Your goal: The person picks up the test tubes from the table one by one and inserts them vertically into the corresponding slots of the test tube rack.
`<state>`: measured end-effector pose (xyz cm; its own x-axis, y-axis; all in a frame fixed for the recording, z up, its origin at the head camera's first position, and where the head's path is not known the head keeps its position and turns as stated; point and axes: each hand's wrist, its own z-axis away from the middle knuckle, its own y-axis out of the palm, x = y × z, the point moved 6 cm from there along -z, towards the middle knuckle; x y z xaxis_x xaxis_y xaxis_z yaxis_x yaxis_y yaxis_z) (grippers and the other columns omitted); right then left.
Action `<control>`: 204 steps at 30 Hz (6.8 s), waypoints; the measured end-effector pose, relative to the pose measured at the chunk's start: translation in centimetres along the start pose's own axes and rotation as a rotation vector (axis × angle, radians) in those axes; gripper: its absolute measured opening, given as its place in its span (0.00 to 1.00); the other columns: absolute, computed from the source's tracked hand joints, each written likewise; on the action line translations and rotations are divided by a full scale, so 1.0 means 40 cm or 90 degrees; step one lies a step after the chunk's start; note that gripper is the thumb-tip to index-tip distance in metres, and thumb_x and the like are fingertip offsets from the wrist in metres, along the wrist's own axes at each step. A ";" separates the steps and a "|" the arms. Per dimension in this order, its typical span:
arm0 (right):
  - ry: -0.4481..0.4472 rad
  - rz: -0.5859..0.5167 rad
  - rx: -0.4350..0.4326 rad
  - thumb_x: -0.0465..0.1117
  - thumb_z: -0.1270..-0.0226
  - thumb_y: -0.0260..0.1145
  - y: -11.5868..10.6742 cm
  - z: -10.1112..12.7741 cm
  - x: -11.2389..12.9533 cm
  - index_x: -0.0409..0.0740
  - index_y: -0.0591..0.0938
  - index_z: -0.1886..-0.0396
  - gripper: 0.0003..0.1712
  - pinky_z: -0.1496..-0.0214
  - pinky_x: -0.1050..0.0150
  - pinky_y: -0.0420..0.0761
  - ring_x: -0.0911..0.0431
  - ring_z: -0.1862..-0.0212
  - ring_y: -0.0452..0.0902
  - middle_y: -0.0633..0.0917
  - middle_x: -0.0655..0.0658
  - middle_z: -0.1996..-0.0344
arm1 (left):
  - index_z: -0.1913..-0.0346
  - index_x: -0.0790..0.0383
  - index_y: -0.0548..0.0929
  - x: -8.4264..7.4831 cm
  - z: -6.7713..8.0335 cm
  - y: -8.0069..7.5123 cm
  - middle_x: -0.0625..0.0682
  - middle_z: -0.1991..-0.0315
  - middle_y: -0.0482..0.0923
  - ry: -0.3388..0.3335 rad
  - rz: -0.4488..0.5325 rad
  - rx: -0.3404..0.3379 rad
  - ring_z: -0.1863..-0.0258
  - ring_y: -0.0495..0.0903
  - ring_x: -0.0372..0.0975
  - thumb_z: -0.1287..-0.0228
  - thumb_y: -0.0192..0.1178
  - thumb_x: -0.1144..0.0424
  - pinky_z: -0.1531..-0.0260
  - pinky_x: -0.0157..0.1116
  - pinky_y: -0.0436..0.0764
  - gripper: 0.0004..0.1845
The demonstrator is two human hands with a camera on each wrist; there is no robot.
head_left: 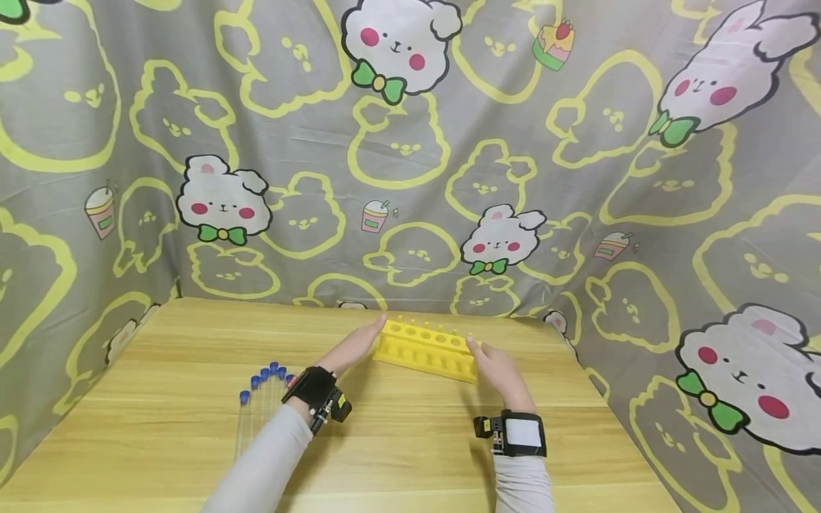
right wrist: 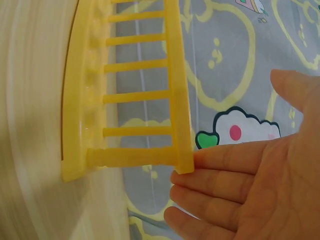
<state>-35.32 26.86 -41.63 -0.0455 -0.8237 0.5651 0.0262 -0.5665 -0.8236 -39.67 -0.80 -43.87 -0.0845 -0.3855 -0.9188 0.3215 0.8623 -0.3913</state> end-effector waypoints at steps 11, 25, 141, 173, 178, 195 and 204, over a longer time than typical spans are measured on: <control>-0.028 0.037 -0.034 0.68 0.31 0.50 0.027 -0.001 0.032 0.27 0.61 0.30 0.51 0.31 0.39 0.64 0.32 0.31 0.63 0.67 0.26 0.32 | 0.26 0.52 0.60 -0.014 0.085 -0.008 0.54 0.25 0.57 -0.001 -0.029 -0.028 0.24 0.55 0.52 0.34 0.31 0.27 0.26 0.53 0.53 0.44; -0.057 0.023 -0.055 0.63 0.37 0.61 0.081 -0.002 0.096 0.28 0.64 0.31 0.50 0.33 0.40 0.68 0.33 0.34 0.67 0.71 0.27 0.35 | 0.26 0.57 0.59 0.004 0.152 -0.057 0.57 0.24 0.53 -0.029 -0.031 -0.069 0.24 0.52 0.53 0.31 0.31 0.29 0.26 0.55 0.51 0.43; -0.099 -0.052 -0.275 0.53 0.41 0.70 0.138 -0.036 0.095 0.30 0.75 0.40 0.38 0.37 0.46 0.74 0.38 0.40 0.75 0.79 0.30 0.44 | 0.76 0.64 0.78 0.292 0.428 -0.368 0.52 0.83 0.79 -0.197 -0.218 -0.149 0.83 0.77 0.41 0.38 0.60 0.54 0.80 0.37 0.76 0.17; -0.109 -0.060 -0.277 0.53 0.39 0.69 0.135 -0.031 0.097 0.30 0.75 0.40 0.37 0.37 0.46 0.74 0.37 0.40 0.75 0.79 0.30 0.44 | 0.53 0.71 0.78 0.204 0.424 -0.420 0.65 0.61 0.84 -0.097 -0.213 -0.331 0.72 0.83 0.42 0.36 0.57 0.52 0.72 0.35 0.76 0.23; -0.104 -0.063 -0.272 0.54 0.39 0.69 0.136 -0.031 0.098 0.30 0.74 0.40 0.37 0.36 0.46 0.74 0.37 0.39 0.74 0.79 0.30 0.44 | 0.54 0.71 0.77 0.192 0.420 -0.417 0.63 0.63 0.84 -0.088 -0.191 -0.336 0.74 0.85 0.43 0.36 0.56 0.53 0.72 0.35 0.79 0.21; -0.094 -0.066 -0.271 0.53 0.39 0.69 0.138 -0.033 0.094 0.30 0.74 0.39 0.37 0.35 0.46 0.73 0.37 0.39 0.74 0.78 0.30 0.43 | 0.52 0.69 0.76 0.089 0.387 -0.430 0.65 0.59 0.82 -0.022 -0.203 -0.359 0.73 0.86 0.42 0.35 0.55 0.53 0.71 0.36 0.79 0.20; -0.105 -0.064 -0.278 0.53 0.40 0.69 0.137 -0.033 0.094 0.30 0.75 0.40 0.37 0.36 0.46 0.74 0.38 0.40 0.75 0.79 0.30 0.44 | 0.55 0.67 0.76 0.001 0.330 -0.394 0.63 0.61 0.81 0.039 -0.175 -0.384 0.72 0.85 0.42 0.38 0.58 0.57 0.73 0.32 0.82 0.16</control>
<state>-36.68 20.69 -44.07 0.1331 -0.7780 0.6141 -0.3935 -0.6101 -0.6877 -32.28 -18.74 -37.08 -0.1475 -0.6135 -0.7758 -0.3024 0.7748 -0.5552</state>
